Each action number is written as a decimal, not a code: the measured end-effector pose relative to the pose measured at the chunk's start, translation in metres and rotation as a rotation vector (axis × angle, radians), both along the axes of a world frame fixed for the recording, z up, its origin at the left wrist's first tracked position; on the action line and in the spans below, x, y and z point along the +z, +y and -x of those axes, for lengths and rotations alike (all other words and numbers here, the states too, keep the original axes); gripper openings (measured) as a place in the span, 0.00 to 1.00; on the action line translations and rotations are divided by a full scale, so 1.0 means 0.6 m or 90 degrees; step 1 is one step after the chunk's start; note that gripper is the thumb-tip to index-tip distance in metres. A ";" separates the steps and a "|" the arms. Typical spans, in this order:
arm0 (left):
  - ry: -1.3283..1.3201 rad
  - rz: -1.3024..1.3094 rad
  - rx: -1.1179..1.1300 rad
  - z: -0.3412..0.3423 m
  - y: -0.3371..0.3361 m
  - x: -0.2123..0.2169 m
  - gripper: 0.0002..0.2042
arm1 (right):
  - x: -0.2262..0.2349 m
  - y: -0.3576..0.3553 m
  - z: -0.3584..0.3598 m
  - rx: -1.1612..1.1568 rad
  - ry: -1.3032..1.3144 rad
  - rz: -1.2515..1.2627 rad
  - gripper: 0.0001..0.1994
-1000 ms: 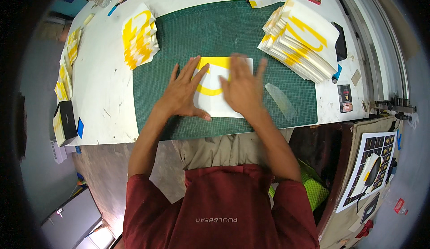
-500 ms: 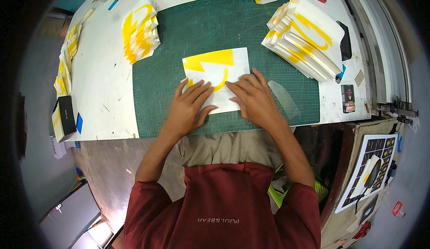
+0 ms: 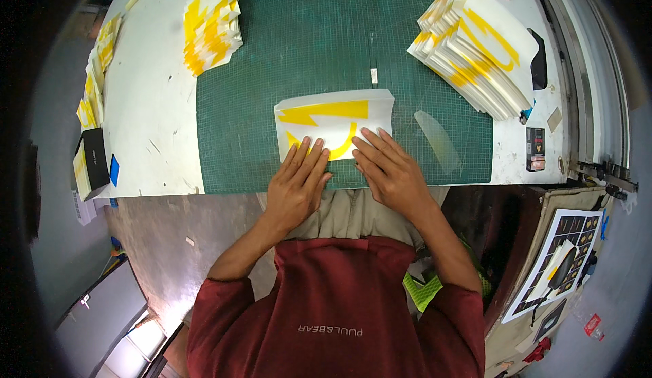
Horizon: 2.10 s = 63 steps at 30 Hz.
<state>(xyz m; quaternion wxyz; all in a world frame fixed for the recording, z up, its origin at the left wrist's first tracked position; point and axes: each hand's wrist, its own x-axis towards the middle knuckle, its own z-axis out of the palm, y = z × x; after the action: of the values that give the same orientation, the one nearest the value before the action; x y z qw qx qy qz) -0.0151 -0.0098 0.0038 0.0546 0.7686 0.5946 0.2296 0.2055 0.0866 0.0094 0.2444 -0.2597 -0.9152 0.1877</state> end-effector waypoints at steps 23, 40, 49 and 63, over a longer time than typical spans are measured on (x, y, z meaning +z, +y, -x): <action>-0.006 0.070 0.041 -0.054 0.001 -0.006 0.28 | -0.013 -0.013 0.002 -0.018 0.005 -0.008 0.18; 0.011 0.109 0.102 -0.049 -0.015 0.007 0.32 | -0.006 -0.056 -0.034 -0.181 -0.111 -0.020 0.20; 0.009 0.048 0.064 -0.060 0.020 0.006 0.26 | 0.073 0.098 0.097 -0.080 0.027 -0.073 0.15; 0.010 0.112 0.078 0.029 0.087 -0.006 0.44 | -0.003 0.077 0.141 -0.161 -0.063 -0.151 0.19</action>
<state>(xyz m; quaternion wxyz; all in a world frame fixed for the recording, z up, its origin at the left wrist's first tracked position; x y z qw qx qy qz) -0.0323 0.0421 0.0004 0.1031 0.7248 0.6589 0.1729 0.1208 0.1331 0.0077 0.2493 -0.3513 -0.9019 0.0330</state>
